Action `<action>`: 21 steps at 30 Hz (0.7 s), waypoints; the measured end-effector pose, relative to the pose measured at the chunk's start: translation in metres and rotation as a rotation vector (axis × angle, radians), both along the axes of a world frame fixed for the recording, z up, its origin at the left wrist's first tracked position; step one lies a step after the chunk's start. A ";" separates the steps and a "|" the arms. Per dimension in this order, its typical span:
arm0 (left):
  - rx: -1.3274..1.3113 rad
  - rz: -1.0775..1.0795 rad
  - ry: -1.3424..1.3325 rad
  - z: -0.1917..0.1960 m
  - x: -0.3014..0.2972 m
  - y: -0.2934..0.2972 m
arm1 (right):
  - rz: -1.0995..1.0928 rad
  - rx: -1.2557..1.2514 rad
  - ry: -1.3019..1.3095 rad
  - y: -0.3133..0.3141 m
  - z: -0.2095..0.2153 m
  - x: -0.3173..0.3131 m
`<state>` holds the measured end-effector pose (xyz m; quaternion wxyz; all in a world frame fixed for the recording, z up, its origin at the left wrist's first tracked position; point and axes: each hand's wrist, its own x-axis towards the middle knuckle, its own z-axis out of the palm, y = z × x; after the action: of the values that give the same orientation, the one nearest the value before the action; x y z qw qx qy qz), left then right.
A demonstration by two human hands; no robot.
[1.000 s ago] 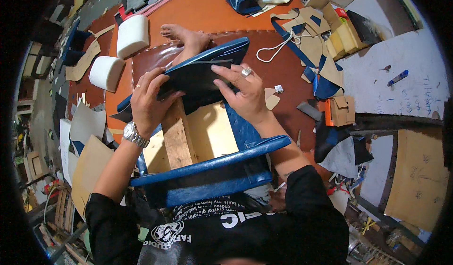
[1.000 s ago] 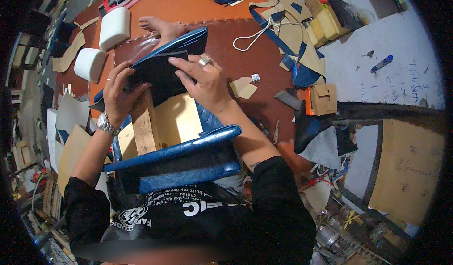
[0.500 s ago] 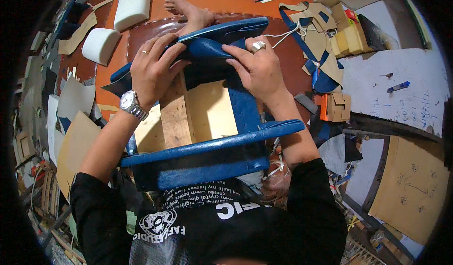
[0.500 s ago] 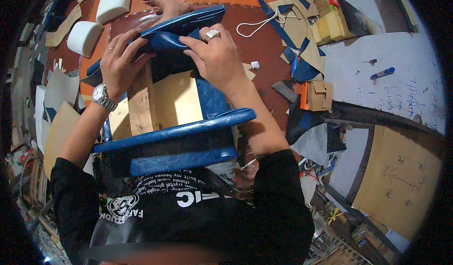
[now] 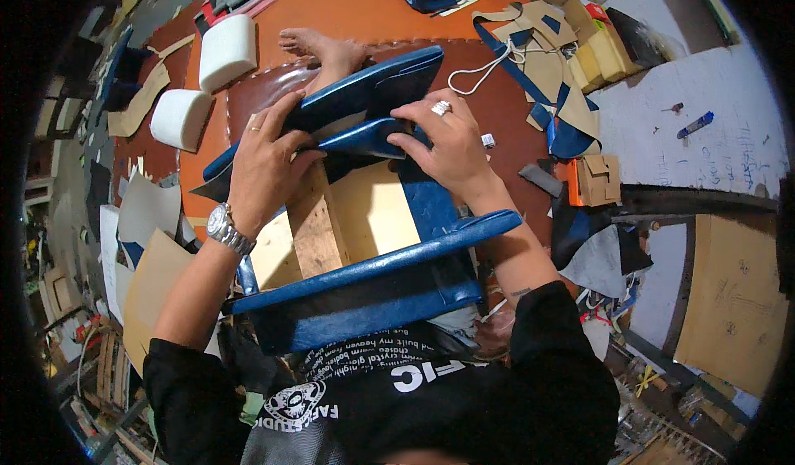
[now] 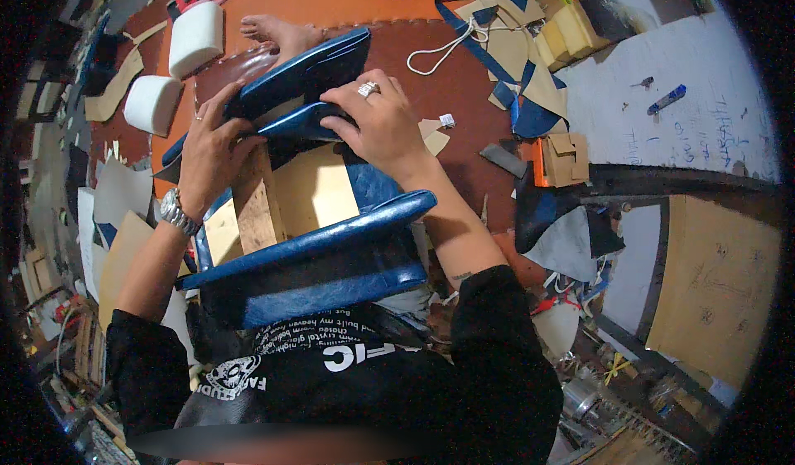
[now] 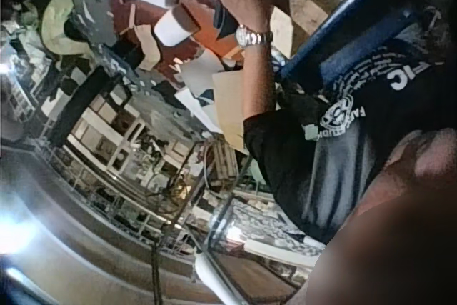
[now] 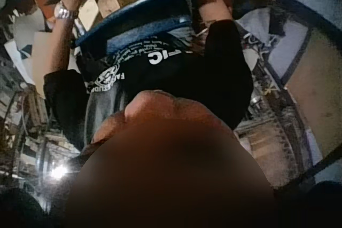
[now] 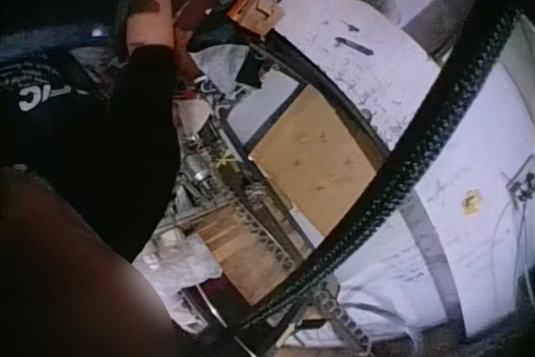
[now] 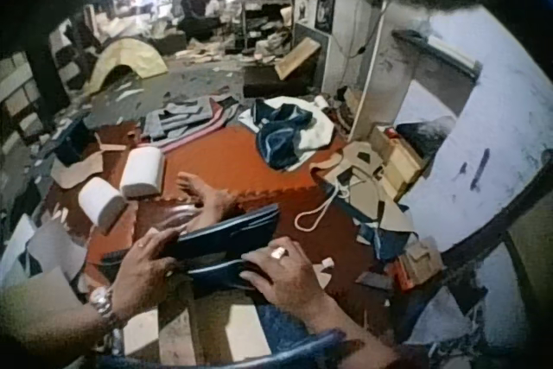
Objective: The person is reupholstering a blue chair frame. They stretch and staple blue vinyl onto the wooden frame, trim excess material with scissors, and use a staple gun to secure the fabric.
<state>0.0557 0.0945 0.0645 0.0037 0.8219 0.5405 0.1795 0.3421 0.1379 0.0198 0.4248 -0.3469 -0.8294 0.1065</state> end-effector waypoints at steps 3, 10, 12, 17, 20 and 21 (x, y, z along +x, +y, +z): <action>-0.029 0.008 -0.007 0.002 0.001 0.006 | -0.006 -0.060 -0.029 0.005 0.001 -0.001; -0.136 0.058 0.005 0.002 -0.004 0.009 | -0.032 0.025 -0.103 0.017 0.013 0.000; -0.172 0.085 -0.002 0.003 -0.003 0.009 | -0.066 0.066 -0.057 0.022 0.014 -0.001; -0.067 0.093 -0.050 0.002 0.006 0.010 | -0.116 0.077 -0.008 0.031 0.007 -0.001; 0.030 0.063 -0.065 -0.002 0.009 0.014 | -0.124 0.062 0.033 0.033 0.003 -0.005; 0.013 0.079 -0.073 -0.003 0.008 0.015 | -0.136 0.070 0.038 0.032 0.002 -0.006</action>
<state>0.0640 0.1096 0.0615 0.0108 0.7928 0.5709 0.2130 0.3357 0.1700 0.0219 0.4586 -0.3852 -0.7989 0.0553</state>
